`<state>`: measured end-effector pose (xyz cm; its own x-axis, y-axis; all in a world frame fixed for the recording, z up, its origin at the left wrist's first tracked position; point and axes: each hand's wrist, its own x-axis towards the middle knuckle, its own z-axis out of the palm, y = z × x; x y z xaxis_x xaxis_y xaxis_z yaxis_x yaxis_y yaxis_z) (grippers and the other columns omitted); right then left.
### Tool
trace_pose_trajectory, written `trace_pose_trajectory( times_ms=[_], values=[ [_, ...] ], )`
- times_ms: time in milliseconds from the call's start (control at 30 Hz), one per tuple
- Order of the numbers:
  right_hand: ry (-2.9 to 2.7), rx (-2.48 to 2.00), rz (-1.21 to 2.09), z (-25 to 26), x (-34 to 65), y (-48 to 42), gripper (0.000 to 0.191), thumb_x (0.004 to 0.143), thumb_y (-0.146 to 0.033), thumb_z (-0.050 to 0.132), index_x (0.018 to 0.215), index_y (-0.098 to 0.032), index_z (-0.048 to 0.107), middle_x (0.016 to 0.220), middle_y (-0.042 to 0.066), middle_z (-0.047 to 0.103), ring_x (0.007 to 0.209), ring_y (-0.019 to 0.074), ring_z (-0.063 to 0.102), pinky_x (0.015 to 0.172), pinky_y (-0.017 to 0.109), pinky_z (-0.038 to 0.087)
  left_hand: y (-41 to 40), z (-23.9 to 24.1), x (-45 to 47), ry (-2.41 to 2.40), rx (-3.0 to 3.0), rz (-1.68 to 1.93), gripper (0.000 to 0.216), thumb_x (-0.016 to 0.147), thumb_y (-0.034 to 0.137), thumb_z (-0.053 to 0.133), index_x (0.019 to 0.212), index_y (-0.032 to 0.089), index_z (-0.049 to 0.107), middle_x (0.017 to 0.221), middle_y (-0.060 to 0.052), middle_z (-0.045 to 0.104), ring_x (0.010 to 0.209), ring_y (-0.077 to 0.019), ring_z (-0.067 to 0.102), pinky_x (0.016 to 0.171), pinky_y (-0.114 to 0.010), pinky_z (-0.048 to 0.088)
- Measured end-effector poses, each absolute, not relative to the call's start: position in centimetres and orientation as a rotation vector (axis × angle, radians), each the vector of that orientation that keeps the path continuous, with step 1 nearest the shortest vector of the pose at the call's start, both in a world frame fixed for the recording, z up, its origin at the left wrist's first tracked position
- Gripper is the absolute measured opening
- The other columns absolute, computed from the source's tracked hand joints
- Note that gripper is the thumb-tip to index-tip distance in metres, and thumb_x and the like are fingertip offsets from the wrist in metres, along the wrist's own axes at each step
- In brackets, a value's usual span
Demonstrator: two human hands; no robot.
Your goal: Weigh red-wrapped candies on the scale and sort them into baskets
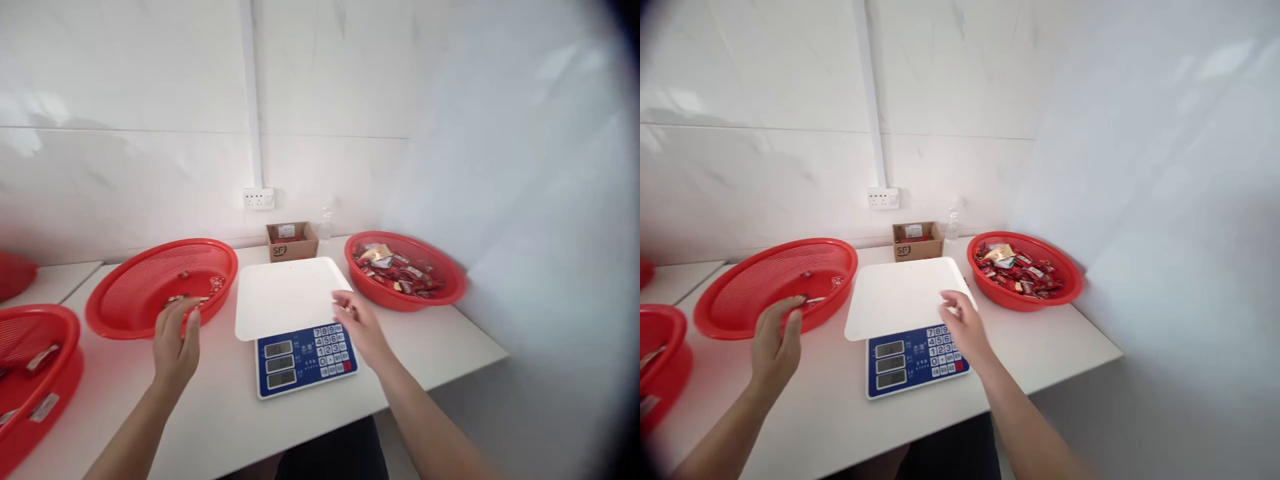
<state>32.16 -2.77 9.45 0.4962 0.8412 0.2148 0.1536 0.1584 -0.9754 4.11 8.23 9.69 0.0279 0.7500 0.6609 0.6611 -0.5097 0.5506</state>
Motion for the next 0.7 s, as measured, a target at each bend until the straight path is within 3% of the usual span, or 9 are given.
trace_pose_trajectory(
  times_ms=[133, 233, 300, 367, 467, 567, 700],
  values=[
    [-1.482, -1.506, 0.502, 10.2, 31.7, 1.4, 0.061, 0.071, -0.045, 0.063, 0.126, -0.026, 0.045, 0.126, 0.01, 0.041, 0.109, 0.0222, 0.047, 0.089, 0.039, 0.043, 6.4, 3.8, 3.9, 1.553, 1.725, 1.395, 0.038, 0.081, 0.047, 0.044, 0.107, 0.021, 0.048, 0.091, -0.004, 0.054, 0.082, -0.0211, 0.056, 0.071, -0.034, 0.046],
    [-1.638, -1.585, 0.413, 11.3, 33.6, 3.5, 0.073, 0.073, -0.051, 0.06, 0.135, -0.023, 0.035, 0.139, 0.011, 0.029, 0.128, 0.0248, 0.029, 0.103, 0.042, 0.028, 6.9, 0.9, 3.5, 1.508, 1.503, 1.163, 0.042, 0.078, 0.051, 0.046, 0.109, 0.023, 0.045, 0.076, 0.003, 0.05, 0.064, -0.0152, 0.052, 0.061, -0.03, 0.046],
    [-1.582, -1.688, 0.301, 12.2, 36.3, 4.1, 0.067, 0.078, -0.049, 0.055, 0.135, -0.022, 0.034, 0.14, 0.009, 0.031, 0.131, 0.0224, 0.024, 0.106, 0.04, 0.022, 7.3, 0.0, 3.1, 1.502, 1.439, 1.086, 0.04, 0.077, 0.051, 0.047, 0.106, 0.024, 0.046, 0.072, 0.004, 0.05, 0.061, -0.014, 0.051, 0.062, -0.029, 0.046],
    [-1.431, -1.943, 0.194, 13.0, 39.7, 4.0, 0.058, 0.083, -0.043, 0.048, 0.136, -0.024, 0.032, 0.141, 0.006, 0.034, 0.129, 0.0188, 0.029, 0.105, 0.035, 0.024, 7.6, -0.5, 2.9, 1.511, 1.448, 1.041, 0.039, 0.076, 0.052, 0.047, 0.103, 0.025, 0.048, 0.073, 0.004, 0.052, 0.062, -0.0142, 0.053, 0.064, -0.029, 0.047],
    [-1.308, -2.149, 0.219, 13.2, 45.3, 3.0, 0.048, 0.085, -0.031, 0.047, 0.13, -0.016, 0.042, 0.133, 0.012, 0.044, 0.127, 0.023, 0.032, 0.104, 0.036, 0.022, 7.8, -0.8, 3.0, 1.534, 1.548, 0.942, 0.041, 0.072, 0.054, 0.048, 0.102, 0.026, 0.05, 0.082, 0.001, 0.059, 0.07, -0.0178, 0.059, 0.068, -0.032, 0.049],
    [-1.234, -2.357, 0.396, 12.3, 49.8, 1.7, 0.04, 0.075, -0.026, 0.063, 0.113, -0.014, 0.059, 0.116, 0.014, 0.058, 0.114, 0.0293, 0.046, 0.095, 0.04, 0.032, 7.9, -0.8, 3.2, 1.571, 1.643, 0.826, 0.042, 0.069, 0.055, 0.047, 0.099, 0.027, 0.053, 0.088, -0.001, 0.063, 0.082, -0.0232, 0.063, 0.071, -0.034, 0.05],
    [-1.171, -2.553, 0.596, 10.7, 52.7, 1.5, 0.028, 0.078, -0.026, 0.063, 0.103, -0.016, 0.062, 0.107, 0.009, 0.061, 0.097, 0.0222, 0.057, 0.085, 0.04, 0.043, 7.9, -0.5, 3.3, 1.595, 1.653, 0.777, 0.038, 0.07, 0.055, 0.045, 0.095, 0.027, 0.054, 0.092, -0.002, 0.067, 0.088, -0.0242, 0.064, 0.074, -0.034, 0.05]
  ],
)
